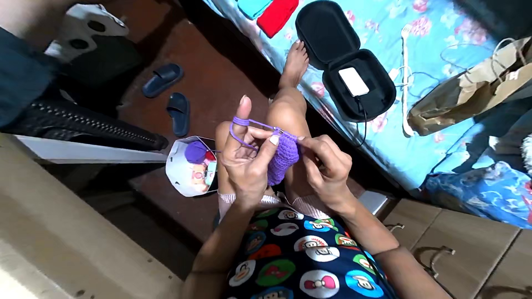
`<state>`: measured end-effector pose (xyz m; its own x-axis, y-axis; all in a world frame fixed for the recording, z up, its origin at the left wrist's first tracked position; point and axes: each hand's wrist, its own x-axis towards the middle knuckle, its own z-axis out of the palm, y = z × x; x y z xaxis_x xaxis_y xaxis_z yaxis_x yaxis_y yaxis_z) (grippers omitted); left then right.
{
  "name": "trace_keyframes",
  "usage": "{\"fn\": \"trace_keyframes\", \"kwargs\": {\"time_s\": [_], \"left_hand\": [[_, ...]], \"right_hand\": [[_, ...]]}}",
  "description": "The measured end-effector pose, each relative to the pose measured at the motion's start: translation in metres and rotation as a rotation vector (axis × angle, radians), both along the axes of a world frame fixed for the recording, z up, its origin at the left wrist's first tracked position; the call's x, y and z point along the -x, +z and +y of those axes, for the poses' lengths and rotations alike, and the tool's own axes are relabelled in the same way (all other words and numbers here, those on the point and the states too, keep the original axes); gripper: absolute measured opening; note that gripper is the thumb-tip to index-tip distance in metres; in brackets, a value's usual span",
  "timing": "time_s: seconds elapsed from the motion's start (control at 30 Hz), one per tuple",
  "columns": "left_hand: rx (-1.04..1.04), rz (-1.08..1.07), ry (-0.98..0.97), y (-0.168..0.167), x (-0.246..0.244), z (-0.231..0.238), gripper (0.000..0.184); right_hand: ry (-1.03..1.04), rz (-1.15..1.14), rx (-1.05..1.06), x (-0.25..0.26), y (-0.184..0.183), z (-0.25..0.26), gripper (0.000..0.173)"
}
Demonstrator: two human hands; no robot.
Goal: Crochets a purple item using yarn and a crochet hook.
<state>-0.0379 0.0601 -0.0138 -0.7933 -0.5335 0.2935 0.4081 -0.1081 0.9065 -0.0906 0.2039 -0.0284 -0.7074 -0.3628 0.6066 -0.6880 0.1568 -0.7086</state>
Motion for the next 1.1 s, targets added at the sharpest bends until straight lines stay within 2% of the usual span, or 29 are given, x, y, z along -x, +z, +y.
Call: {"fn": "trace_keyframes", "kwargs": {"time_s": [0.13, 0.57, 0.77, 0.93, 1.03, 1.1], "left_hand": [[-0.01, -0.042, -0.045, 0.004, -0.005, -0.006, 0.068], [-0.227, -0.163, -0.266, 0.004, 0.005, -0.042, 0.055], [-0.355, -0.197, -0.322, 0.002, 0.006, -0.044, 0.057], [-0.434, -0.195, -0.414, 0.001, 0.005, -0.046, 0.054], [-0.352, -0.223, -0.398, 0.004, 0.004, -0.044, 0.062], [-0.221, -0.249, -0.355, 0.006, 0.004, -0.042, 0.073]], "right_hand": [[-0.048, 0.118, -0.06, -0.001, -0.001, 0.001, 0.021], [0.063, 0.085, -0.106, 0.003, -0.002, 0.007, 0.022], [0.163, -0.091, -0.023, 0.005, -0.003, 0.01, 0.026], [0.223, -0.386, 0.077, 0.003, 0.002, 0.01, 0.025], [0.229, -0.497, 0.094, 0.004, 0.005, 0.011, 0.024], [0.208, -0.461, 0.07, 0.005, 0.003, 0.01, 0.026]]}}
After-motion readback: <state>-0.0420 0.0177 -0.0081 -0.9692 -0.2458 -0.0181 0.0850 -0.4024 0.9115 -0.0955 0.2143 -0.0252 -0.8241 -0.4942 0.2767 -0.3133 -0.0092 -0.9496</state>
